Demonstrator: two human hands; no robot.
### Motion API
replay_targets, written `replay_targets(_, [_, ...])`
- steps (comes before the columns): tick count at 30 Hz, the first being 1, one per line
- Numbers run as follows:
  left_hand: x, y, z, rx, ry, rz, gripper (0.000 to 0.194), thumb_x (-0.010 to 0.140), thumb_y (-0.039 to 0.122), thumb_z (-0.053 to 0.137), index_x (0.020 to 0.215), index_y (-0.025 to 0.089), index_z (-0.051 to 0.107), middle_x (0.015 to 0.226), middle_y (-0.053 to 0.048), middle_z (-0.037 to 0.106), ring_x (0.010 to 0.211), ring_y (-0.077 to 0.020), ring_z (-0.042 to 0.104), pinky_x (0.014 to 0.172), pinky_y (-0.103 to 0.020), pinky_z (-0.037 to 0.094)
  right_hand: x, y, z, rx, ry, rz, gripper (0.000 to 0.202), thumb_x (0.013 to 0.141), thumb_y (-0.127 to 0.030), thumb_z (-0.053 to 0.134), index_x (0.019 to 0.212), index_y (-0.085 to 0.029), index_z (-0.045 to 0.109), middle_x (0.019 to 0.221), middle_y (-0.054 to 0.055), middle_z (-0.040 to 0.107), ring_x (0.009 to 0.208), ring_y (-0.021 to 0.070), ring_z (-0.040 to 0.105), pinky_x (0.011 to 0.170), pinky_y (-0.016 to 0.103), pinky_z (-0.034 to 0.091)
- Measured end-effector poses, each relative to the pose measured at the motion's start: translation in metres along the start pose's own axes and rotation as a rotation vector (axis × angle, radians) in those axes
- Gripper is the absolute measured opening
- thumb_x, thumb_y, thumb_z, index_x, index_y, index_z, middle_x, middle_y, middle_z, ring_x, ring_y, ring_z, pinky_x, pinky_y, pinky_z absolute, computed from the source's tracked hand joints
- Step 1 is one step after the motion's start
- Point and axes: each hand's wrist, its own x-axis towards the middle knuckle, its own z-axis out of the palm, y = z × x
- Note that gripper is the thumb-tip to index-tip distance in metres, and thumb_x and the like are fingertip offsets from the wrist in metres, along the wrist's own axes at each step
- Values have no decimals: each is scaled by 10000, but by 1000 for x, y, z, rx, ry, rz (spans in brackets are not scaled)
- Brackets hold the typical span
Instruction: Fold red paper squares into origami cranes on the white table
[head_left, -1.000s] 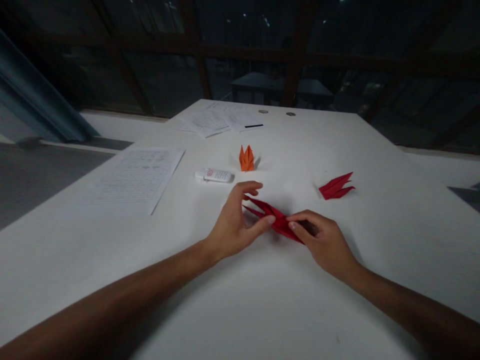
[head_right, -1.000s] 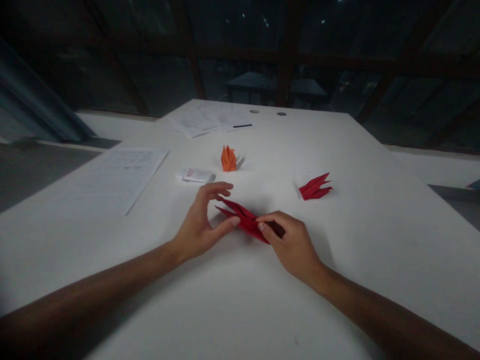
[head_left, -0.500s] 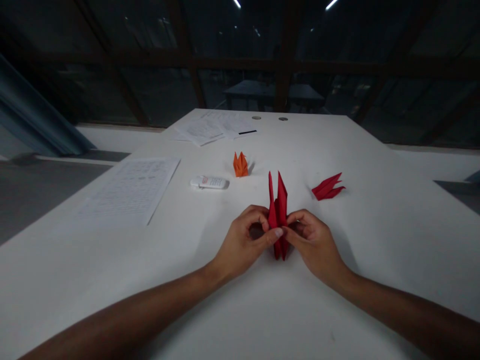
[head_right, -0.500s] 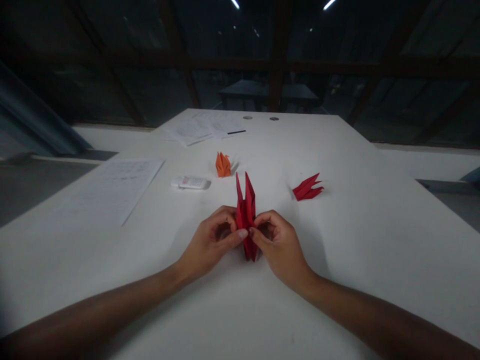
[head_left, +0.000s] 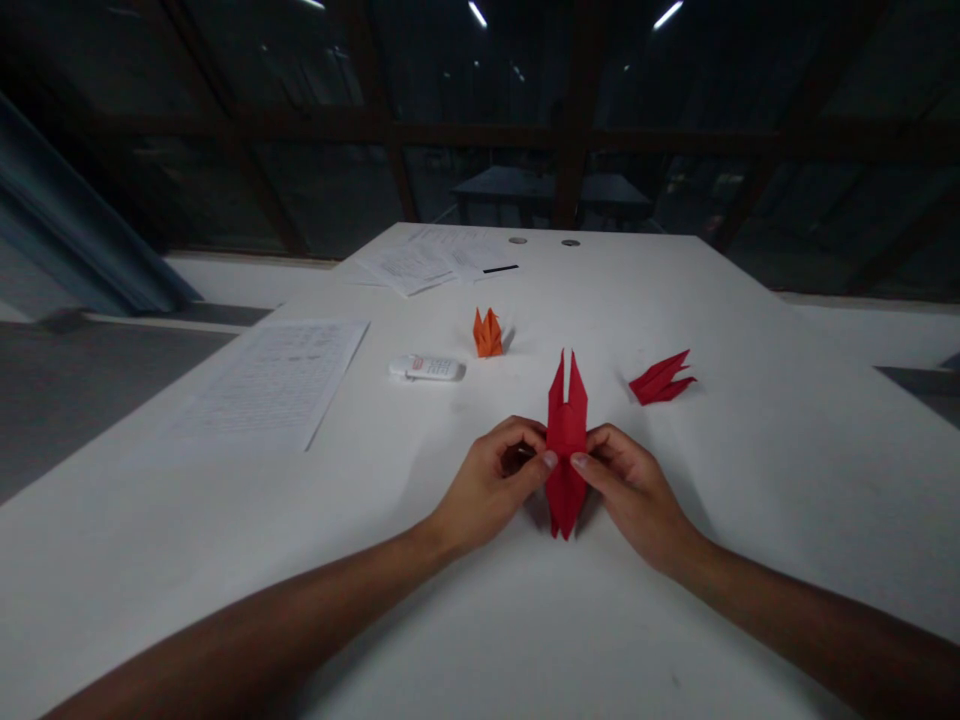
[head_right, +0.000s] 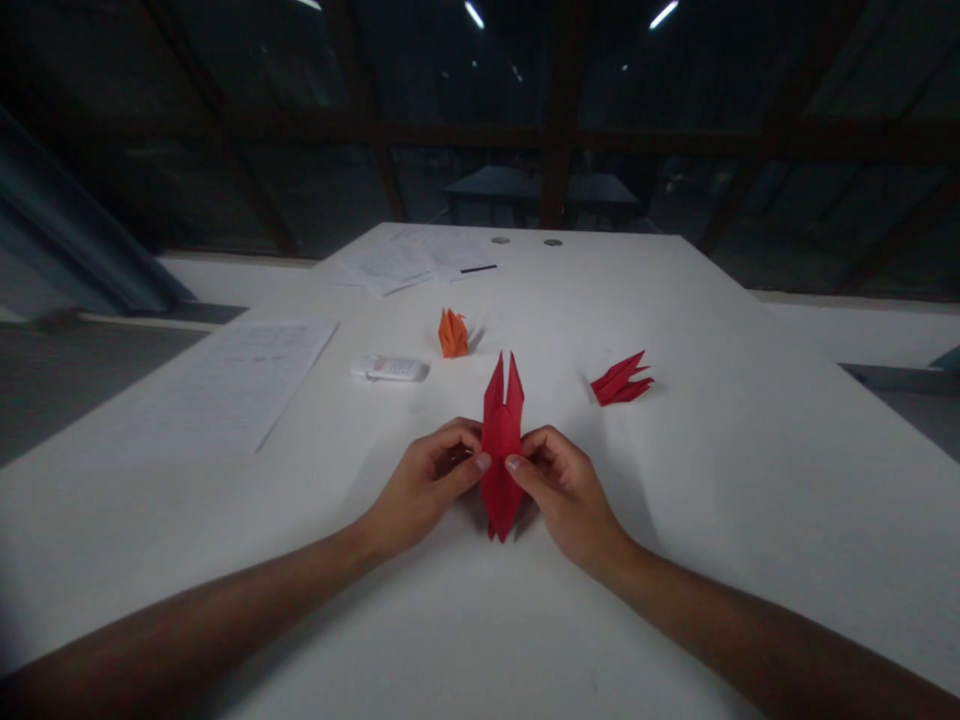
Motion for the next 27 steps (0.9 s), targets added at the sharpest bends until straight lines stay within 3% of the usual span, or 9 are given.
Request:
replay_targets(5, [-1,-3,1,-61,16,-51,238,889,316,723,875,168,538,873,-11,606,755,-112,546,691,-254,441,2,5,-3,37,-18,10,133,909,-333,735,891,-230,653,850,-11,643,771,150,555,739,294,449])
replay_targets(13, [-1,-3,2,-178,6,-48,317,869,320,758,953,193,481,934,-4,587,829,-115,554,747,-263,467,1,7,-6,111,-80,12,83,924,-303,722,933,-240,669,917,3,681,851,164,594,842,329,472])
replay_targets(20, [-5,-2,2,-70,-66,0,255,916,384,694,903,171,554,945,-36,601,826,-137,565,746,-286,474,0,3,-7,154,-113,49,71,913,-292,736,931,-247,685,900,-11,681,846,150,590,823,293,469])
replay_targets(27, [-5,-1,2,37,-46,42,225,938,375,662,893,164,598,972,-49,617,873,-150,576,783,-279,467,-1,1,-6,133,-72,76,100,896,-313,755,895,-239,688,879,-9,678,857,149,589,812,271,468])
